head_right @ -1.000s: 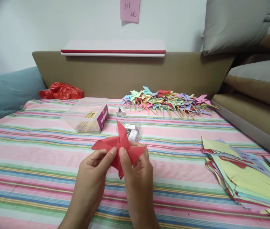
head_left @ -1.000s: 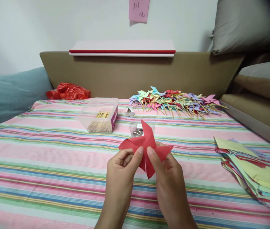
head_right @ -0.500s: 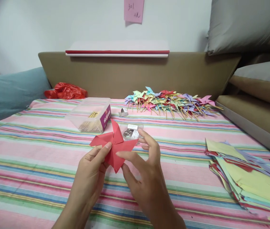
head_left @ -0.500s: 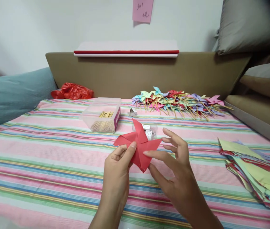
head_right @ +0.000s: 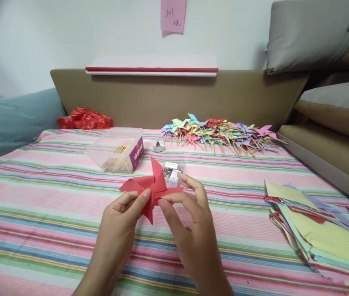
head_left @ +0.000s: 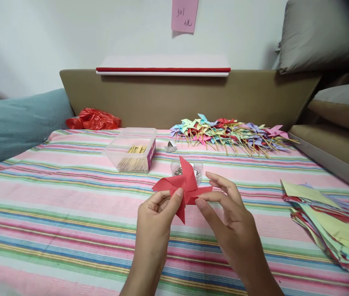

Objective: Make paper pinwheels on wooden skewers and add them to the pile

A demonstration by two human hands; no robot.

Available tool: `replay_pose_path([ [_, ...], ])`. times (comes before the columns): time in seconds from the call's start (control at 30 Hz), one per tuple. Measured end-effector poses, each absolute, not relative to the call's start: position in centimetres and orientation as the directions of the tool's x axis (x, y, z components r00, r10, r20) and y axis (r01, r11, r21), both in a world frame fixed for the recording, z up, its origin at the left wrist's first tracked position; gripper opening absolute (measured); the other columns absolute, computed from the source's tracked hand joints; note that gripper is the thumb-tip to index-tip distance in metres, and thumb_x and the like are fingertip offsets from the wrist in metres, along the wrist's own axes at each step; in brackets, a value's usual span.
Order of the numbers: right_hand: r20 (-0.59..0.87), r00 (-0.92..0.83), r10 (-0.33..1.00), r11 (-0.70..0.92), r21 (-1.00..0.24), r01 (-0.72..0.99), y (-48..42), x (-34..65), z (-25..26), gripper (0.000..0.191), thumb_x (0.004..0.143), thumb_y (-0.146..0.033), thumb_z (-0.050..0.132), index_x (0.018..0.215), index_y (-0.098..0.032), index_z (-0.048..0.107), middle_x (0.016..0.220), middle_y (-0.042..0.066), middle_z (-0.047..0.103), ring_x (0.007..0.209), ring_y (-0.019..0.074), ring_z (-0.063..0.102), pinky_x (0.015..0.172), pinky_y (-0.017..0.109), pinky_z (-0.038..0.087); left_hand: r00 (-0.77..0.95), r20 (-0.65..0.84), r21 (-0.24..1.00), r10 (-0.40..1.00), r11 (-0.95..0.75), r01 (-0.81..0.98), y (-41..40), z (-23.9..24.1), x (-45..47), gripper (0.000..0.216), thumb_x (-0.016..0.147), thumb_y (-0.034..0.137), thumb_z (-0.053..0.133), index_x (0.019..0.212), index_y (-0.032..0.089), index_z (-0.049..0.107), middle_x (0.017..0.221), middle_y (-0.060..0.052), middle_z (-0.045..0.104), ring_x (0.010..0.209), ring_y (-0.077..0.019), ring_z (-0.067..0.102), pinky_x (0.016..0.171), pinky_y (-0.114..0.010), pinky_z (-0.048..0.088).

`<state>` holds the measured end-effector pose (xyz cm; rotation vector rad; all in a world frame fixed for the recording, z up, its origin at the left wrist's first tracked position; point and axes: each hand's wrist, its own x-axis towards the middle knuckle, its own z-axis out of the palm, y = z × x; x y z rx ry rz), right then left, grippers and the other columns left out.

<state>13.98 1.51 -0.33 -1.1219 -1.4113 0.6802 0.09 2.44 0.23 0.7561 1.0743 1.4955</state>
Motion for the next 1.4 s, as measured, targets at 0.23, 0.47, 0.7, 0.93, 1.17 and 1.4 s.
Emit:
replay_pose_path([
  [0.23,0.362,0.203,0.910,0.319,-0.923,0.214,2.0,13.8,-0.8,0.015,0.084,-0.041,0.072,0.079,-0.026,0.073,0.128,0.009,0.057,0.133,0.0326,0.047,0.106,0.055,0.039,-0.178,-0.048,0.977,0.983,0.009,-0.214,2.1,1.0,0.5,0.029,0.074,0.036,0.083,0.062,0.015,0.066,0.059,0.003,0.055,0.061,-0.0100,0.046,0.056,-0.020,0.038],
  [0.47,0.322,0.251,0.913,0.289,-0.944,0.161,1.8,13.2,-0.2,0.018,0.082,-0.042,0.073,0.076,-0.025,0.073,0.125,0.009,0.059,0.130,0.0314,0.049,0.107,0.053,0.039,-0.171,-0.040,0.983,0.985,0.008,-0.183,2.1,0.9,0.5,0.032,0.074,0.039,0.082,0.061,0.015,0.064,0.060,0.003,0.050,0.061,-0.0101,0.042,0.054,-0.020,0.036],
  [0.7,0.297,0.213,0.931,0.278,-0.954,0.116,1.7,13.3,-0.2,0.020,0.085,-0.044,0.069,0.081,-0.025,0.073,0.132,0.009,0.055,0.131,0.0308,0.048,0.109,0.052,0.038,-0.184,-0.049,0.977,0.982,0.009,-0.212,1.9,1.4,0.7,0.032,0.070,0.037,0.084,0.059,0.015,0.063,0.058,0.003,0.052,0.059,-0.0103,0.044,0.053,-0.020,0.037],
  [0.93,0.321,0.228,0.919,0.291,-0.944,0.155,1.8,13.0,-0.5,0.019,0.084,-0.042,0.069,0.078,-0.024,0.071,0.128,0.010,0.057,0.132,0.0305,0.047,0.108,0.051,0.040,-0.179,-0.053,0.970,0.982,0.008,-0.244,1.8,1.7,0.8,0.030,0.069,0.034,0.085,0.057,0.016,0.065,0.056,0.003,0.055,0.056,-0.0100,0.047,0.053,-0.020,0.039],
  [1.17,0.327,0.235,0.915,0.294,-0.941,0.166,1.7,12.8,-0.5,0.016,0.086,-0.037,0.068,0.078,-0.024,0.069,0.124,0.010,0.056,0.132,0.0291,0.047,0.108,0.052,0.040,-0.166,-0.038,0.976,0.985,0.001,-0.219,1.8,1.6,0.9,0.028,0.070,0.034,0.085,0.058,0.015,0.068,0.058,0.002,0.057,0.059,-0.0098,0.049,0.055,-0.019,0.041],
  [1.4,0.369,0.265,0.891,0.328,-0.926,0.185,1.7,12.6,-0.5,0.015,0.086,-0.036,0.069,0.077,-0.024,0.067,0.117,0.010,0.058,0.129,0.0293,0.049,0.103,0.049,0.045,-0.143,-0.031,0.969,0.989,-0.005,-0.246,1.7,1.7,1.0,0.025,0.071,0.033,0.085,0.058,0.016,0.070,0.053,0.003,0.056,0.054,-0.0098,0.047,0.053,-0.020,0.041],
])
